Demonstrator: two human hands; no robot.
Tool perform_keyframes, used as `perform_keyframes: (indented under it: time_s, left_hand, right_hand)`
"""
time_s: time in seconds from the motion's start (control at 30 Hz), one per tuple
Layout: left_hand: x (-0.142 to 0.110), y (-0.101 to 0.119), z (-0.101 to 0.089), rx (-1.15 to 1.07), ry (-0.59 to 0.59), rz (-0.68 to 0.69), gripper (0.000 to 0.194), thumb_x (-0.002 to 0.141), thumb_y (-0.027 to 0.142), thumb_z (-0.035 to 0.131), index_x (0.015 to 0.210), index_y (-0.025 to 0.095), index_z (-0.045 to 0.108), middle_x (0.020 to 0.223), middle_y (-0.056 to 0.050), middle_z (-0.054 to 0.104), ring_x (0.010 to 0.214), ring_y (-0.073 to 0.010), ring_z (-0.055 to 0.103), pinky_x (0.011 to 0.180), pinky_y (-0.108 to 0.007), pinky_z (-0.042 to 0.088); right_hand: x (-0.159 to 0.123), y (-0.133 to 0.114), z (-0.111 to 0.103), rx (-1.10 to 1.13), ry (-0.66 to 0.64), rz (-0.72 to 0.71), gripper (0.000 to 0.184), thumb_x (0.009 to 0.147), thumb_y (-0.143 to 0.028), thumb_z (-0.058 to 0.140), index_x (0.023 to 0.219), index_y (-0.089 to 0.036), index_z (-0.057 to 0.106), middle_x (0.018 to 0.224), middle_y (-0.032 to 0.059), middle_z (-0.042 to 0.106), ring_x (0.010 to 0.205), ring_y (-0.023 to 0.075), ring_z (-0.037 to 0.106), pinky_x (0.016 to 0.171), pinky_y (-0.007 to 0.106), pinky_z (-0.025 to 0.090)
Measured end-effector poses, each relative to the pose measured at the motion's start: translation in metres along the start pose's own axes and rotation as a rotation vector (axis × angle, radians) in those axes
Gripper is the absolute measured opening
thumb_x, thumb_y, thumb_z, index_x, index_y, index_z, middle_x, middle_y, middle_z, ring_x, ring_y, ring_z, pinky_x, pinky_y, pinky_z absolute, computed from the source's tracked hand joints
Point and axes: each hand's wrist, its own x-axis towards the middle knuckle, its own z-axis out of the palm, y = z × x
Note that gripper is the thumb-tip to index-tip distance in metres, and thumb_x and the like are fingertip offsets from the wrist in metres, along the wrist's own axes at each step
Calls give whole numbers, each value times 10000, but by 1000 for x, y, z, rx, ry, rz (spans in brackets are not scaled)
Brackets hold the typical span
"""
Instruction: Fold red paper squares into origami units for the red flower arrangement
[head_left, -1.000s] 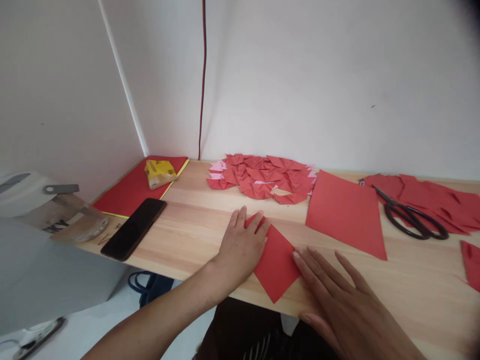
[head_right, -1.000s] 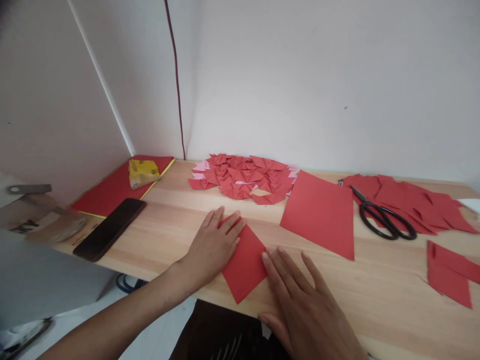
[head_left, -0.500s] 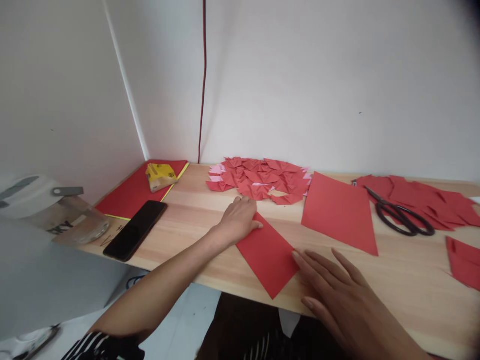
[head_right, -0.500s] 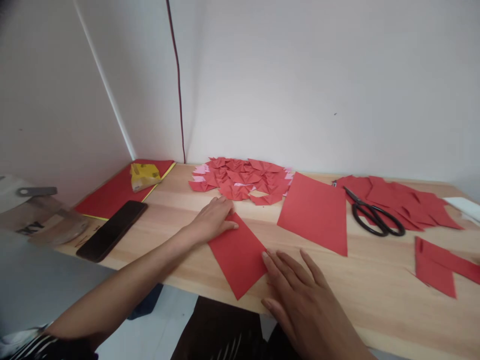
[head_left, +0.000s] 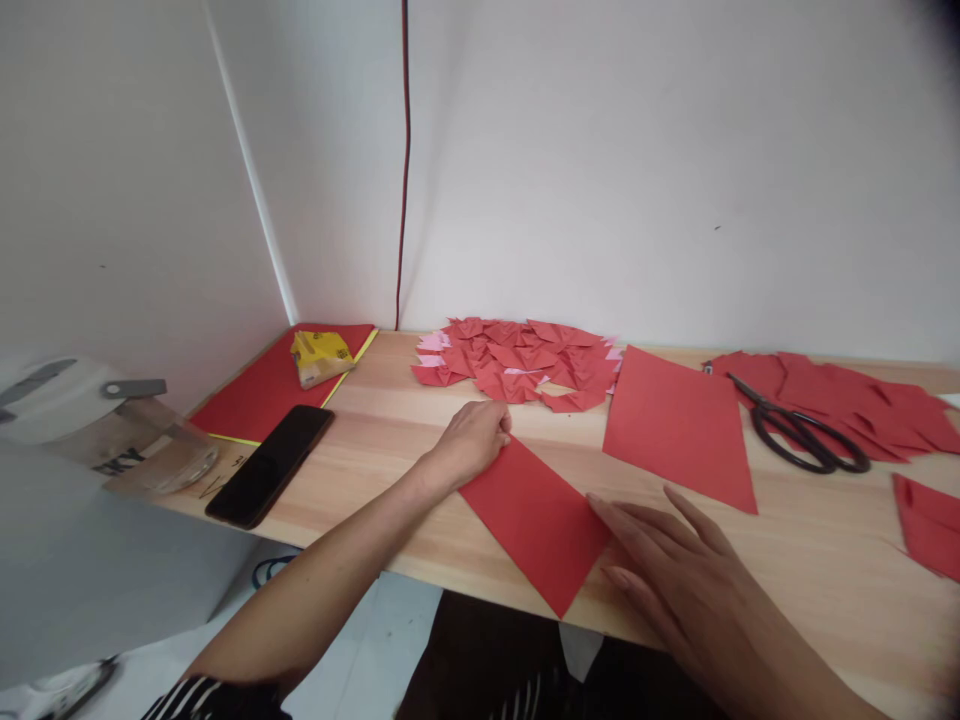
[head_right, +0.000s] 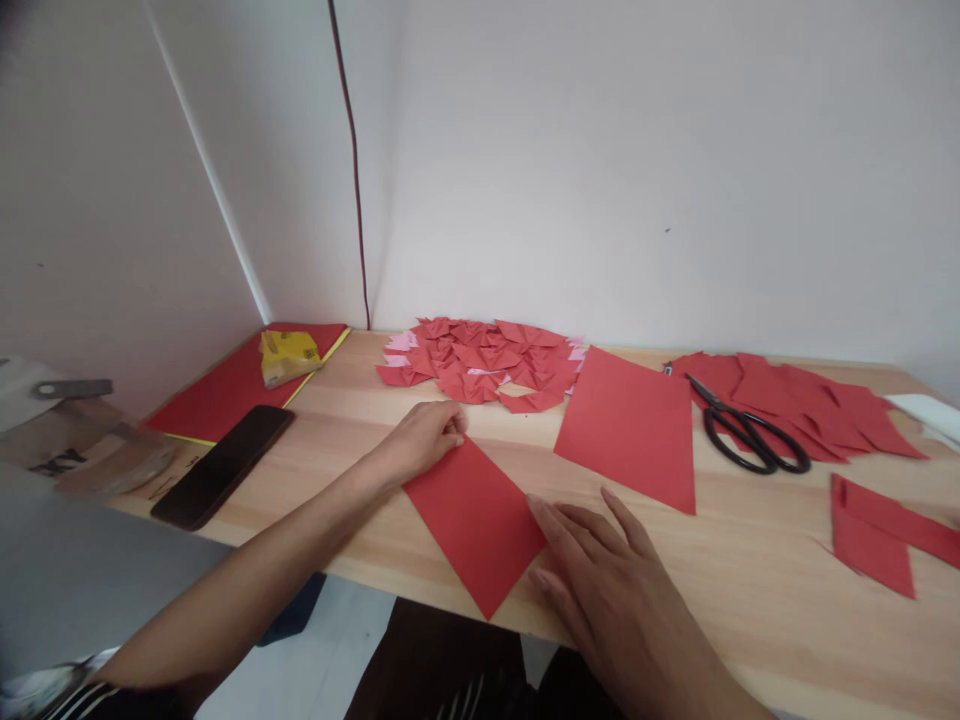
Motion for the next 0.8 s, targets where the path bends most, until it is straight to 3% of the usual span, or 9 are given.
perform_keyframes:
  time_s: [0.13, 0.33, 0.47, 0.63, 0.8]
  left_hand:
    - [-2, 2, 1, 42, 9, 18, 115, 777, 102, 485, 766, 186, 563, 847, -43, 639, 891, -205, 549, 742, -298, 407]
    - [-7, 12, -6, 124, -3, 38, 121, 865, 152, 446, 857, 174, 565, 892, -75, 624, 878, -228, 531, 768, -339, 412]
    - [-11, 18, -10, 262, -63, 32, 71, 864, 220, 539, 874, 155, 568, 966, -100, 602, 920, -245, 517, 834, -372, 415]
    - [-13, 14, -7, 141, -59, 48, 45, 854, 162, 528, 835, 177, 566, 946, -65, 595, 922, -215, 510, 835, -334, 423]
    - [-11, 5, -7, 89, -65, 194, 146, 816, 148, 565, 945, 213, 581, 986, -45, 563, 960, -211, 499, 838, -327, 421]
  right_hand:
    - [0, 1, 0, 15, -7, 18, 371, 960, -236, 406, 1308, -124, 475, 1142, 84, 706, 1039, 218, 638, 1077, 454, 213]
    - [1, 3, 2, -1, -36, 37, 399, 969, -264, 403, 1336, -114, 445, 1126, 94, 710, 1046, 219, 636, 1083, 458, 212]
    - [0, 1, 4, -12, -25, 9, 364, 967, -244, 398, 1302, -124, 473, 1142, 90, 706, 1047, 215, 631, 1098, 451, 190]
    - [-1, -2, 4, -37, 5, -15, 350, 959, -227, 405, 1274, -107, 499, 1140, 90, 708, 1045, 218, 633, 1089, 449, 198]
    - [-1, -3, 4, -26, 15, 1, 360, 960, -237, 412, 1287, -122, 506, 1140, 81, 711, 1040, 222, 637, 1060, 460, 260]
